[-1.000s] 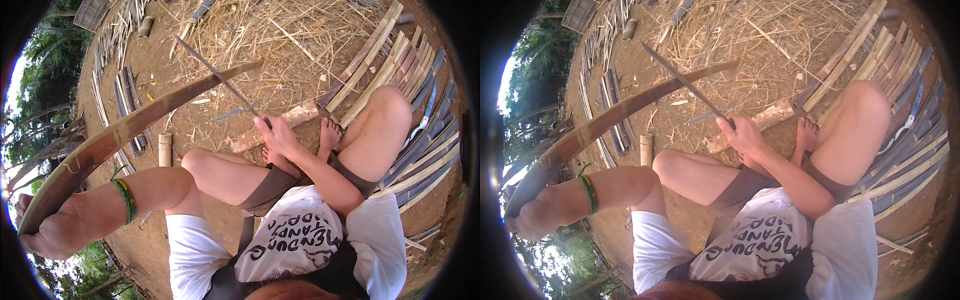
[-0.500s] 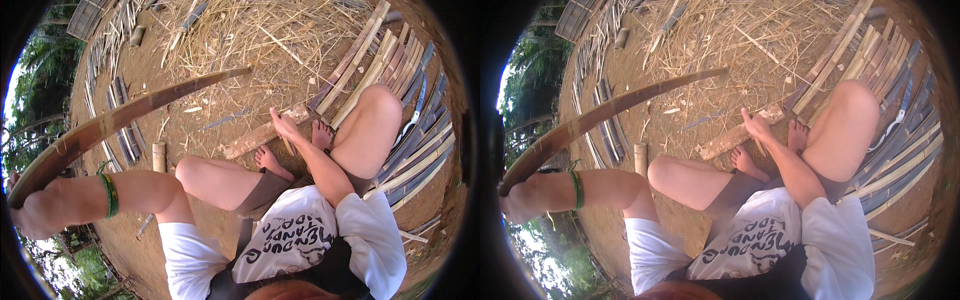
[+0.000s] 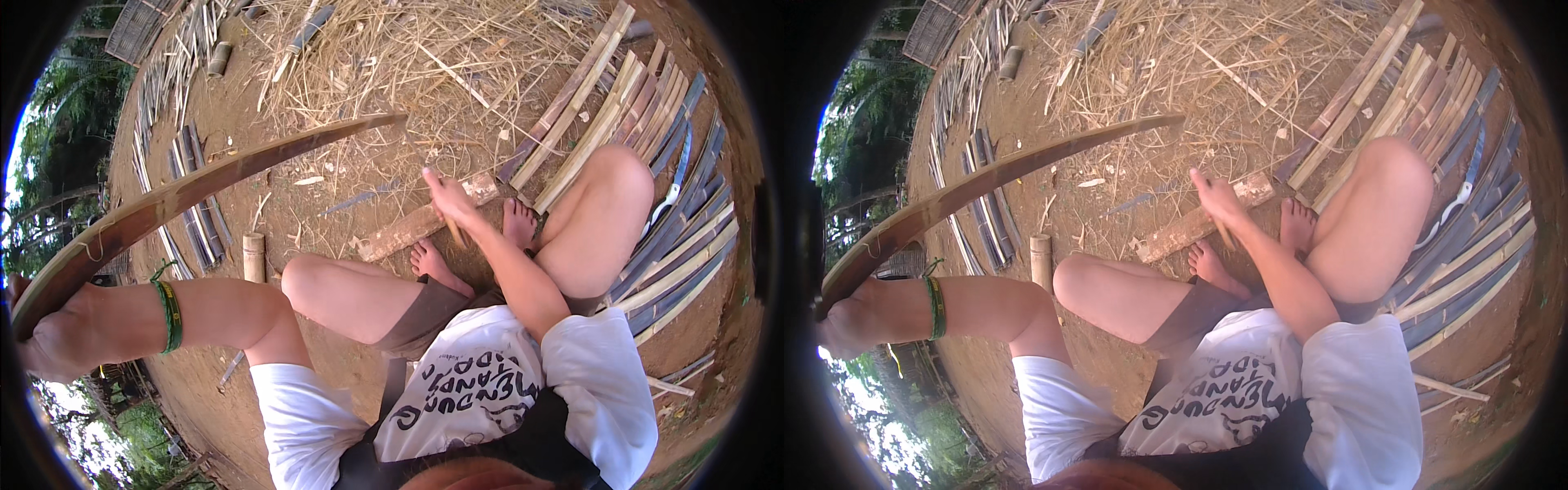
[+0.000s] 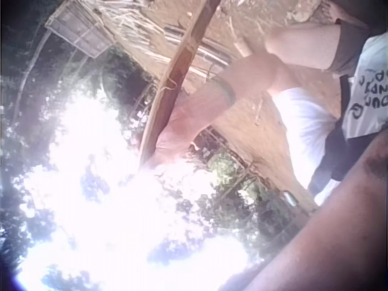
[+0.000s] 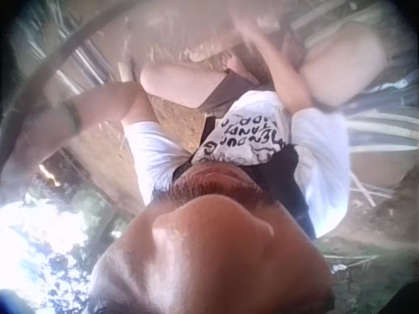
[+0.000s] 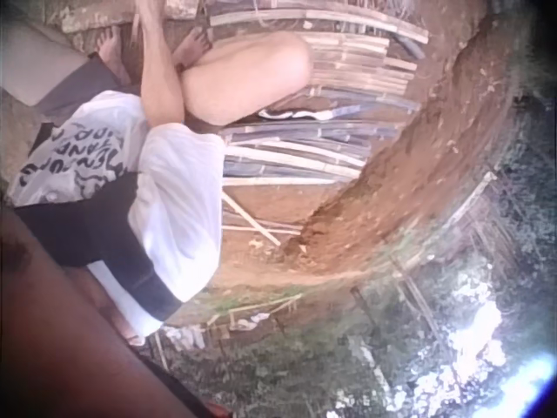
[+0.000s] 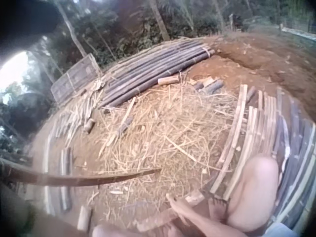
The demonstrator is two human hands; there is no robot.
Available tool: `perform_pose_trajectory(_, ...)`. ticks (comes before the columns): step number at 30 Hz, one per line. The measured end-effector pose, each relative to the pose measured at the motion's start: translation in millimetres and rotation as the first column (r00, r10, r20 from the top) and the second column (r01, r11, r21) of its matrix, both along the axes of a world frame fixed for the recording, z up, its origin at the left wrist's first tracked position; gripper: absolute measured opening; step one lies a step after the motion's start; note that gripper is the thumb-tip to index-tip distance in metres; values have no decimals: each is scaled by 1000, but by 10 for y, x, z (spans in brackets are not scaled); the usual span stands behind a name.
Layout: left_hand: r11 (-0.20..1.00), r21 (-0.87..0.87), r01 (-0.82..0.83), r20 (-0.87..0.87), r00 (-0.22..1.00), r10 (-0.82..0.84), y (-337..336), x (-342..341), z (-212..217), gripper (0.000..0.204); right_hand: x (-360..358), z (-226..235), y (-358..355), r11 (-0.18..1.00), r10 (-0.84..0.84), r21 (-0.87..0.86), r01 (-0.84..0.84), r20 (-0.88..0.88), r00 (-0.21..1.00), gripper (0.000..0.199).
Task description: The person uses a saw to cut a strip of bamboo and then sorts through several other bamboo strips on the ground.
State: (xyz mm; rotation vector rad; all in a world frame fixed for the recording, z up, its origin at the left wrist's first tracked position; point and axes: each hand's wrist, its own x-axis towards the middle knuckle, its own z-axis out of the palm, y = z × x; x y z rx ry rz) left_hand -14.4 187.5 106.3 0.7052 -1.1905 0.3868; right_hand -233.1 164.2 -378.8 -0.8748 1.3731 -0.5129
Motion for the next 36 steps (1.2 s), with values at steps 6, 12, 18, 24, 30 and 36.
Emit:
perform_pose_trajectory(6,999,-54,5,-132,991,-12,404,142,-91,46,162,1197,402,818,172,-555,-150,-12,985,52)
perform_pose_trajectory(12,973,-226,-46,-46,998,36,615,-31,-305,60,218,2185,948,469,367,-883,-20,174,914,43)
perform_pose_trajectory(18,953,-203,-223,-103,973,206,735,-43,-348,64,333,1221,851,826,138,-560,-68,84,987,45)
perform_pose_trajectory(24,947,-128,296,15,955,-296,908,-56,-419,65,82,1569,840,858,181,-510,-58,195,964,42)
perform_pose_trajectory(30,958,-272,-87,-28,996,82,749,-182,-413,64,198,1547,958,578,214,-816,10,163,963,37)
perform_pose_trajectory(36,919,-250,-304,-172,948,267,553,-257,-324,63,174,1431,1034,749,184,-660,-63,116,976,35)
